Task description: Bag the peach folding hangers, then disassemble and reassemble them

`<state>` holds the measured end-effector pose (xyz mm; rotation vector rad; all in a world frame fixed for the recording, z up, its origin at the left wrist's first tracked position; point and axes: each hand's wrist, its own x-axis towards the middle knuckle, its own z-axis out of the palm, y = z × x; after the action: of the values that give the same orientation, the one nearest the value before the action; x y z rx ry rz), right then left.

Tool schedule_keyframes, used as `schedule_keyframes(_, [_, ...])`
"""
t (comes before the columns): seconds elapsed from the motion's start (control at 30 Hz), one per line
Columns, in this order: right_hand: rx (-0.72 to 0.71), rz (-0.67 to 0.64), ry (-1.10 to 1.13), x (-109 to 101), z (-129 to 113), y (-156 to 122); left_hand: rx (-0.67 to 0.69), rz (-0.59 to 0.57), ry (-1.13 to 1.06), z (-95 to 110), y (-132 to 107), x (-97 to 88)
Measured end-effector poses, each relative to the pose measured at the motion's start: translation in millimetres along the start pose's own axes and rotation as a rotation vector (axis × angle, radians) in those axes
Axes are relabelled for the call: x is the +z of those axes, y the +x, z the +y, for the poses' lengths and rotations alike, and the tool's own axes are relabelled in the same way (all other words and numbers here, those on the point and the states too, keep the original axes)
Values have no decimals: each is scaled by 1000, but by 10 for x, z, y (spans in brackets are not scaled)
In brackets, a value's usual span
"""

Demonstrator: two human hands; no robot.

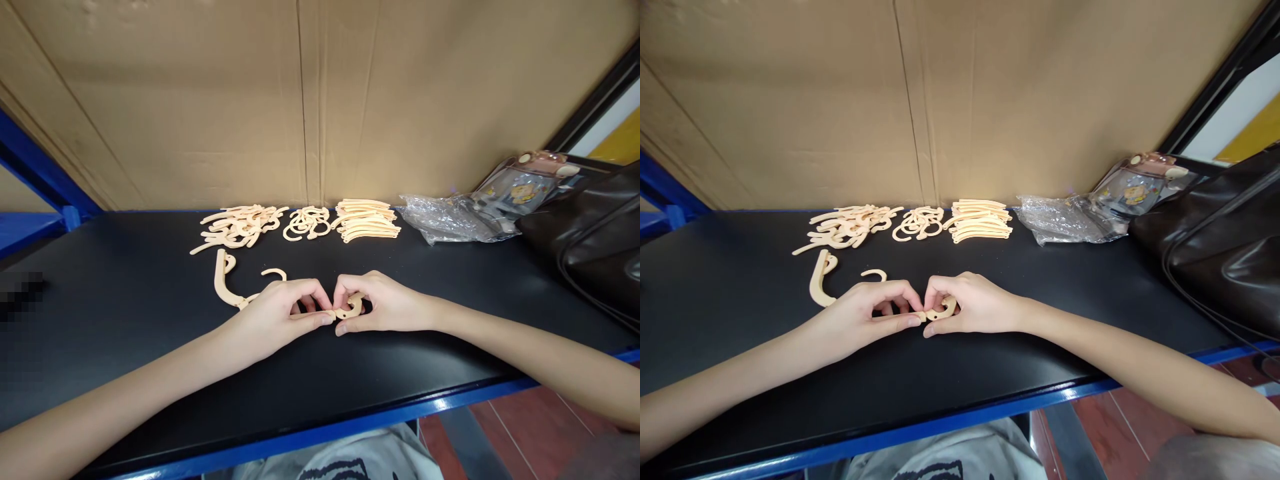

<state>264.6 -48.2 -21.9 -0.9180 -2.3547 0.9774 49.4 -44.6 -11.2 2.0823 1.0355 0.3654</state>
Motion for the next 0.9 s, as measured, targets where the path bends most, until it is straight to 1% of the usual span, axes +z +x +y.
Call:
schedule_keyframes(0.1, [-6, -3, -86, -33, 0, -6, 61, 1, 44, -20, -15, 3])
schedule_keyframes(0.27, [-73, -8, -387, -133, 0, -18, 193, 9, 210, -69, -45, -12])
schedule_keyframes(0.37, [-143, -34, -513, -216, -22, -30, 233, 29, 306, -78, -55, -27])
schedule_keyframes(0.47, [-146, -42, -599, -309, -83, -59, 261, 37, 383, -69, -63, -37])
schedule_keyframes(0.57, [-66, -109, -690, -391, -168, -122, 306, 38, 428, -49, -71, -37])
schedule_keyframes(0.63, [57, -148, -734, -430, -217, -183, 339, 30, 444, -40, -73, -37])
schedule_keyframes(0.73, [240, -133, -801, -465, -256, -276, 398, 62, 509, -47, -67, -41])
schedule_keyframes(0.83, [291, -114, -847, -484, -264, -341, 416, 158, 627, -74, -53, -49])
schedule_keyframes(0.9, [290, -105, -847, -491, -263, -363, 367, 190, 686, -88, -43, -54])
